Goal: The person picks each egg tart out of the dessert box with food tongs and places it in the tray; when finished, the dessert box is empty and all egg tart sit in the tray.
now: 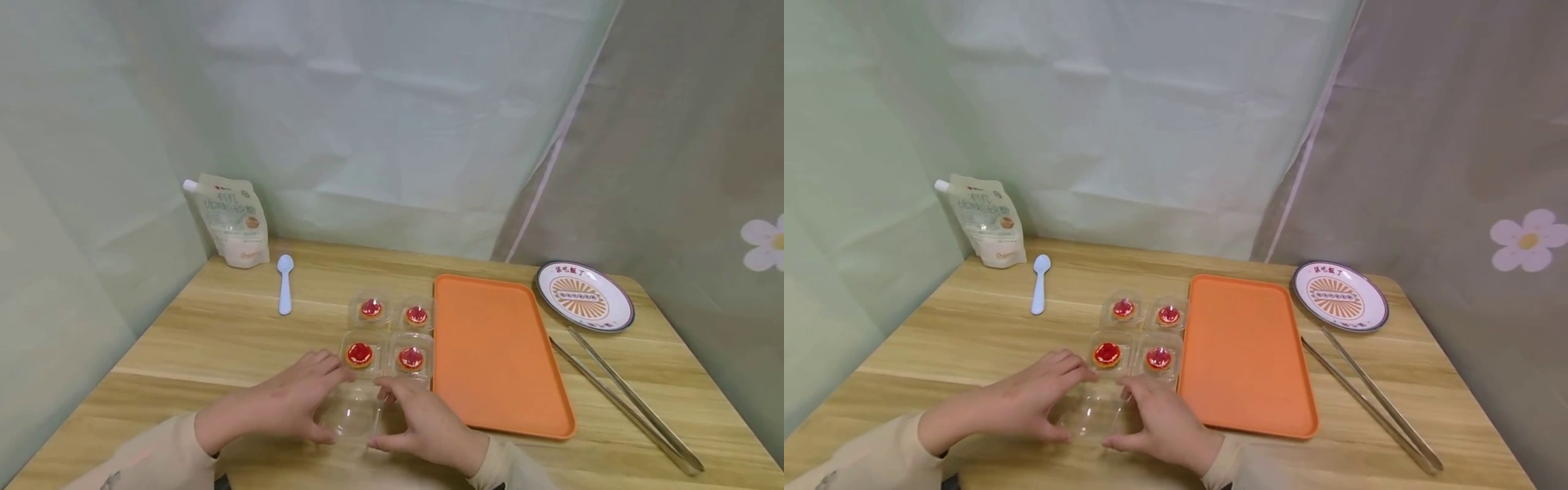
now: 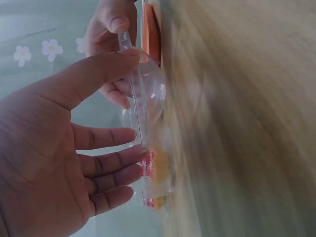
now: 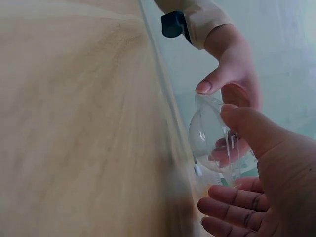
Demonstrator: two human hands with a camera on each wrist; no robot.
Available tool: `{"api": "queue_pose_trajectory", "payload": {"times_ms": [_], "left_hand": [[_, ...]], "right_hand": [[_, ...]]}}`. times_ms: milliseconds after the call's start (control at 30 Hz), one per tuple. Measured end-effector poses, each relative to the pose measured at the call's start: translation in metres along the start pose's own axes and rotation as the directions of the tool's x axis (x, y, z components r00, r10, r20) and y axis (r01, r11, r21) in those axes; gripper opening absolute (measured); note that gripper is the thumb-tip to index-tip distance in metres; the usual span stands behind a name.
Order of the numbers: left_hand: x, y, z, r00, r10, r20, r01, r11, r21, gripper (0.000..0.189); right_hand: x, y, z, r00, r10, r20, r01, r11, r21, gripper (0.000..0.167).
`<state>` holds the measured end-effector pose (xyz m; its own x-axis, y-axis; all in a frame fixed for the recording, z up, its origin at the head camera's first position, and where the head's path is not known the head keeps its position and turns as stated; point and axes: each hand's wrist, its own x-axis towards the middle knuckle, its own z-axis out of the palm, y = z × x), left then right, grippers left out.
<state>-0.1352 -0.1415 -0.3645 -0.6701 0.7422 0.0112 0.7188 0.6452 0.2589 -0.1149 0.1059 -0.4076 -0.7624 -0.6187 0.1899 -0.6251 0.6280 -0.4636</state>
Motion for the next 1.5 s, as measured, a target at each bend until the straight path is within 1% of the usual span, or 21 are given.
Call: {"api": "queue_pose_trajectory", "payload": {"times_ms": [167, 300, 433, 633, 833, 867, 967, 1100, 1167, 1267, 1400, 1500], "left_hand": [[-0.001, -0.003, 0.002, 1.0, 0.009, -0.003, -0.009, 0.999, 0.031, 0.073], [-0.001, -0.004, 0.006, 1.0, 0.009, -0.022, -0.007, 0.998, 0.058, 0.075], [-0.002, -0.005, 0.01, 0.999, 0.005, -0.038, -0.003, 0.998, 0.062, 0.076], [-0.003, -0.006, 0.011, 0.999, -0.002, -0.038, 0.004, 0.998, 0.065, 0.081], [-0.004, -0.005, 0.01, 0.999, 0.015, -0.048, -0.011, 0.996, 0.093, 0.089], [-0.004, -0.004, 0.01, 0.998, 0.021, -0.054, -0.015, 0.995, 0.097, 0.09], [-0.003, -0.002, 0.007, 0.998, 0.007, -0.059, -0.002, 0.996, 0.092, 0.089], [-0.003, 0.0, 0.002, 0.998, -0.035, -0.054, 0.038, 0.998, 0.059, 0.088], [-0.002, 0.001, -0.001, 0.997, -0.041, -0.059, 0.044, 0.998, 0.045, 0.087], [0.0, 0.0, -0.005, 0.996, -0.024, -0.086, 0.028, 0.999, 0.042, 0.084], [0.005, -0.004, -0.01, 0.989, 0.024, -0.144, -0.017, 0.999, 0.047, 0.08], [0.01, -0.008, -0.014, 0.986, 0.036, -0.164, -0.034, 0.999, 0.016, 0.078]], "right_hand": [[0.002, 0.001, 0.003, 1.0, -0.018, -0.012, 0.018, 0.999, -0.051, 0.071], [0.004, 0.002, 0.005, 1.0, -0.022, -0.003, 0.022, 0.996, -0.081, 0.071], [0.004, 0.002, 0.005, 1.0, -0.024, 0.002, 0.024, 0.994, -0.109, 0.07], [0.003, 0.0, 0.003, 1.0, -0.025, 0.008, 0.026, 0.986, -0.165, 0.071], [0.003, -0.001, 0.0, 0.999, -0.038, 0.017, 0.041, 0.974, -0.225, 0.075], [0.002, -0.001, 0.0, 0.999, -0.047, 0.014, 0.049, 0.97, -0.237, 0.076], [0.001, 0.0, -0.002, 0.998, -0.066, 0.008, 0.066, 0.959, -0.274, 0.078], [0.001, -0.001, -0.005, 0.996, -0.083, 0.017, 0.084, 0.942, -0.325, 0.08], [0.0, -0.002, -0.008, 0.996, -0.089, 0.025, 0.092, 0.934, -0.344, 0.08], [0.0, -0.003, -0.012, 0.994, -0.105, 0.026, 0.107, 0.925, -0.363, 0.08], [-0.001, -0.005, -0.021, 0.993, -0.118, 0.016, 0.115, 0.92, -0.376, 0.076], [-0.002, -0.005, -0.029, 0.994, -0.11, -0.002, 0.101, 0.922, -0.374, 0.072]]}}
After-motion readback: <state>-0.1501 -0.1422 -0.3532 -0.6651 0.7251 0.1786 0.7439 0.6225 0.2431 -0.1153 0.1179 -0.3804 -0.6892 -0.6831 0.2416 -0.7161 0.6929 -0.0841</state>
